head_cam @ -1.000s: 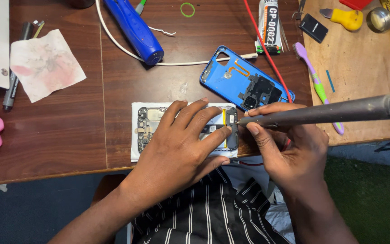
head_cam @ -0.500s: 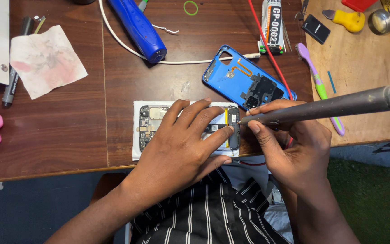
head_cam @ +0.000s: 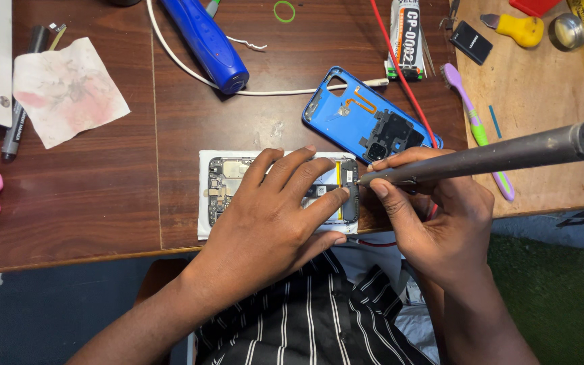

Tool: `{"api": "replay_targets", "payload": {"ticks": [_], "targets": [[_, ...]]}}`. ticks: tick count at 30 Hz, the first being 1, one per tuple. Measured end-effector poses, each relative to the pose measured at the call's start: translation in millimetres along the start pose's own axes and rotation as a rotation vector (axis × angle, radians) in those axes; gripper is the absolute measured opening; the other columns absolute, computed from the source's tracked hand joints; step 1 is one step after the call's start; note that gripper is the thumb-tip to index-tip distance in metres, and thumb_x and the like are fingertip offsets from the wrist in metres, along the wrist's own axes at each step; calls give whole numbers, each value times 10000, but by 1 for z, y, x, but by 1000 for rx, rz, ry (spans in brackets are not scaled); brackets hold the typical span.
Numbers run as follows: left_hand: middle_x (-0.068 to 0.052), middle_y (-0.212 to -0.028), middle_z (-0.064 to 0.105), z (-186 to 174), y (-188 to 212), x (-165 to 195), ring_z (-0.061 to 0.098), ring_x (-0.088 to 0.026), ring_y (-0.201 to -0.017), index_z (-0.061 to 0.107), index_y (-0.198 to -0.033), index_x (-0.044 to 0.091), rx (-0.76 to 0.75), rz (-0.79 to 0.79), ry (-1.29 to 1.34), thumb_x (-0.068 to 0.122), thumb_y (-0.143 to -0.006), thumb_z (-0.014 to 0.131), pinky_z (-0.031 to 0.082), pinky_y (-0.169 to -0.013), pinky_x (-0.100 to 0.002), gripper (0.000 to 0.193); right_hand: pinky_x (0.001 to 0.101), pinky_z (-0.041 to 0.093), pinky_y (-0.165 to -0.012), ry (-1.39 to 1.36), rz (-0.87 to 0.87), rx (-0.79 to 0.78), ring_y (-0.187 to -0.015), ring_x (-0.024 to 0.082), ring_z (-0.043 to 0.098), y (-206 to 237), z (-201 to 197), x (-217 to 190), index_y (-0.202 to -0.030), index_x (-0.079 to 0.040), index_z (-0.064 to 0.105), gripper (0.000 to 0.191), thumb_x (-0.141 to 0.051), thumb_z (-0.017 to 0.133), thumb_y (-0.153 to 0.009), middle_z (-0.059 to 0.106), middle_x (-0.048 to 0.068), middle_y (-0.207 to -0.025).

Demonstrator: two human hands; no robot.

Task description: The person repairs a smartphone at a workbench. They handle the opened phone body, press and reposition internal components and the battery, use a long precision screwdriver to unscrew and work on the phone internals and a blue mid-frame plate, and finally pick up and manipulate a small round camera module component with both hands.

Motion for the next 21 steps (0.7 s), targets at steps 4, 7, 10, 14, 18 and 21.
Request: {"api": "replay_targets", "payload": {"ticks": [4,7,10,14,18,21], "targets": [[-182,-1278,588,0,0,0,518,-358,-1293,685,-1207,85,-1,2,-4,425,-886,738,385,-1091,-542,471,293,638,-906,13,-3,6,-1037,188,749,0,1,-1,-1164,67,605,231,91,708,-958,730,159,-1097],[-177,-1281,590,0,2,-1,518,-354,-1299,686,-1210,84,-5,-1,3,425,-891,734,387,-1097,-539,469,295,641,-911,51,-42,6,-1038,192,752,0,1,-4,-1152,67,610,223,91,719,-958,724,159,-1100],[-178,-1272,591,0,1,-1,520,-356,-1292,686,-1212,83,0,1,1,420,-883,736,384,-1097,-543,474,292,653,-876,58,-41,-6,-1030,190,753,3,0,-2,-1141,63,611,223,81,719,-947,720,153,-1101],[-189,-1300,573,-4,0,-1,500,-378,-1308,681,-1206,83,0,0,18,392,-882,744,381,-1104,-547,452,287,603,-878,-119,65,64,-1004,189,732,6,-11,19,-1173,59,583,182,79,695,-1032,718,160,-1087],[-202,-1334,551,-5,-3,2,471,-408,-1323,656,-1191,82,-23,-13,31,391,-857,751,365,-1107,-564,465,317,633,-969,-286,47,311,-1047,178,717,6,-56,39,-1308,-7,496,282,41,662,-1086,683,137,-1147],[-213,-1347,541,-5,-6,5,462,-421,-1322,638,-1211,77,-40,-11,-18,393,-826,750,345,-1099,-587,511,348,644,-1004,-339,75,340,-1071,198,725,12,-69,56,-1321,-6,483,276,49,651,-1110,675,151,-1174]]}}
Point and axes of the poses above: each hand's wrist, its own y-axis away from the middle knuckle, its own z-axis out of the palm, x = y × z, the point moved 9 cm from there along -y, towards the middle knuckle
